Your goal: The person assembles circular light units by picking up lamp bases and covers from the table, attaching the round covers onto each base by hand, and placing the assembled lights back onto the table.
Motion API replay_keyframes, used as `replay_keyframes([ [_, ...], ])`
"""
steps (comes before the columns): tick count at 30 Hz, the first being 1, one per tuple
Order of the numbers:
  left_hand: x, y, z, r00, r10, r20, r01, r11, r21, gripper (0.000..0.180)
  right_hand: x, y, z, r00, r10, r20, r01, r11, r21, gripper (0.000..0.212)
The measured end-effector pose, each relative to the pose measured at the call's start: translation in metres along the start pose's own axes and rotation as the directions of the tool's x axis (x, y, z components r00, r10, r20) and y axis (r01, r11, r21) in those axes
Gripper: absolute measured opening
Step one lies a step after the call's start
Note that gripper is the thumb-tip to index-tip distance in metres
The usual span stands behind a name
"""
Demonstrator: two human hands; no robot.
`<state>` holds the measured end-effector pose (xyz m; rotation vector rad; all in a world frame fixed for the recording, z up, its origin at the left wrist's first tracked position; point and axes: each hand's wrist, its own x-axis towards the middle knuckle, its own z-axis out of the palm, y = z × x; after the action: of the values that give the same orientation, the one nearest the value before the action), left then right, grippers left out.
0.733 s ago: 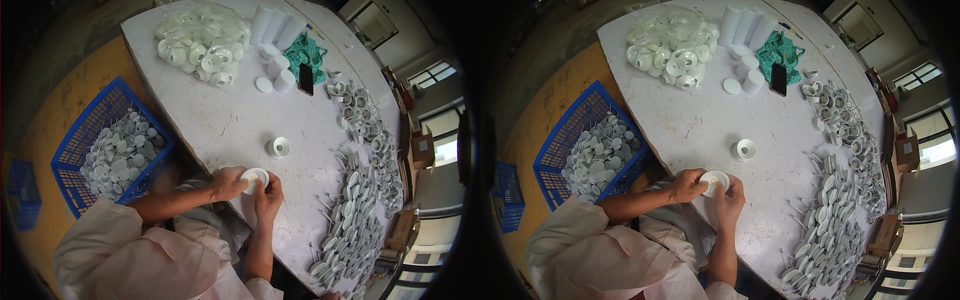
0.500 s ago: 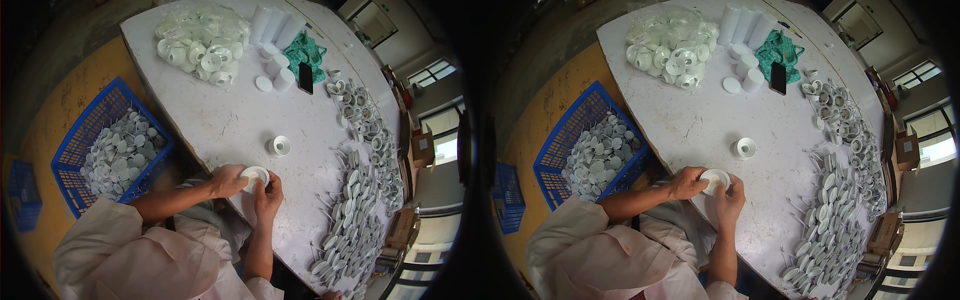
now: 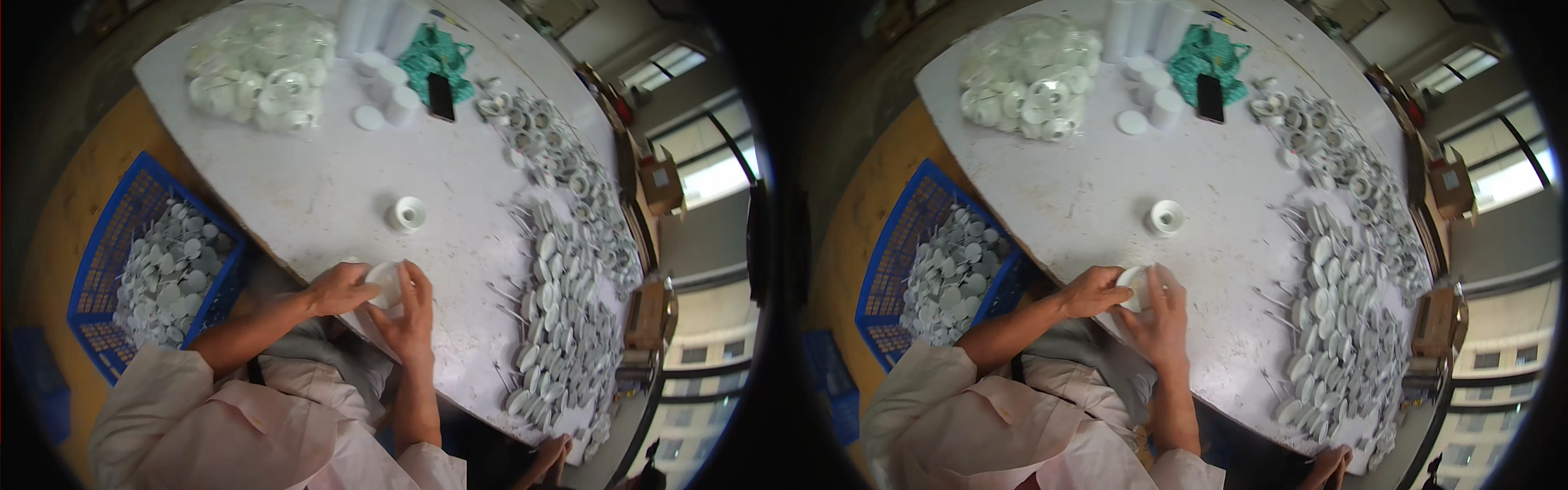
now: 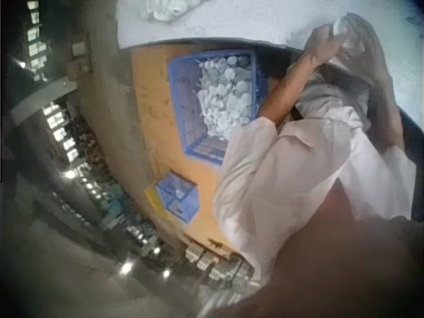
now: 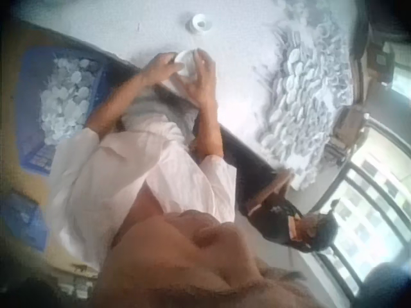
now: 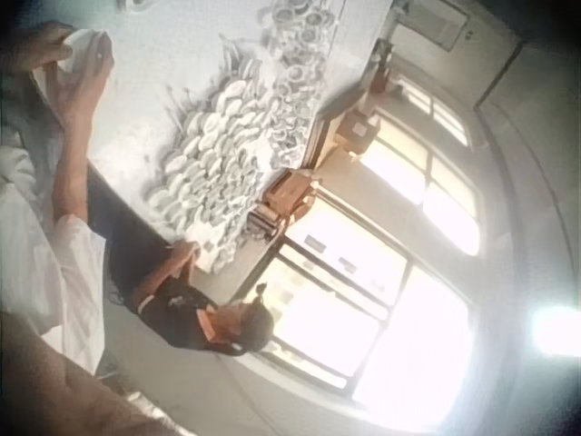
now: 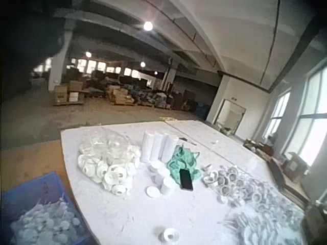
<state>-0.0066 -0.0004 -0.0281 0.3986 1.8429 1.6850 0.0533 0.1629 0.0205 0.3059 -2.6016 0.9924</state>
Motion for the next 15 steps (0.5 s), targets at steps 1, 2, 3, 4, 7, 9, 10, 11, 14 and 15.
replay_keyframes([
  [1,0.0,0.003,0.002,0.998,-0.06,0.018,0.062,0.995,-0.074,0.026,-0.002,0.003,-0.002,0.999,-0.034,0.004,0.034,0.999,-0.018,0.08],
  [2,-0.001,0.005,0.003,0.997,-0.045,0.065,0.05,0.996,-0.074,0.026,-0.005,0.004,-0.005,1.0,-0.01,-0.019,0.009,0.999,-0.054,0.08],
  [3,-0.004,0.008,0.002,0.994,-0.041,0.105,0.056,0.989,-0.14,0.028,-0.006,0.005,-0.007,1.0,0.001,-0.014,-0.001,1.0,-0.021,0.078],
  [4,-0.004,0.01,0.004,0.989,-0.038,0.144,0.067,0.977,-0.204,0.031,-0.009,0.008,-0.012,1.0,0.01,-0.009,-0.01,1.0,0.015,0.077],
  [7,-0.004,0.017,0.01,0.959,0.012,0.284,0.047,0.979,-0.199,0.037,-0.026,0.02,-0.029,0.991,0.058,-0.12,-0.058,0.998,0.002,0.073],
  [9,-0.001,0.012,0.013,0.934,-0.062,0.352,0.112,0.986,-0.121,0.041,-0.038,0.028,-0.045,0.978,0.108,-0.176,-0.114,0.993,-0.024,0.074],
  [10,-0.001,0.002,0.018,0.94,0.027,0.34,0.025,0.988,-0.15,0.044,-0.044,0.032,-0.054,0.965,0.148,-0.219,-0.159,0.987,-0.033,0.074],
  [11,0.001,-0.002,0.022,0.937,0.12,0.327,-0.063,0.982,-0.179,0.047,-0.051,0.039,-0.063,0.963,0.149,-0.224,-0.162,0.986,-0.039,0.074],
  [14,-0.001,0.021,0.03,0.952,0.203,0.23,-0.241,0.959,0.15,0.055,-0.073,0.064,-0.092,0.917,0.226,-0.328,-0.277,0.954,-0.118,0.066],
  [15,0.0,0.024,0.034,0.951,0.206,0.23,-0.243,0.959,0.148,0.055,-0.078,0.068,-0.103,0.896,0.252,-0.366,-0.313,0.943,-0.116,0.063],
])
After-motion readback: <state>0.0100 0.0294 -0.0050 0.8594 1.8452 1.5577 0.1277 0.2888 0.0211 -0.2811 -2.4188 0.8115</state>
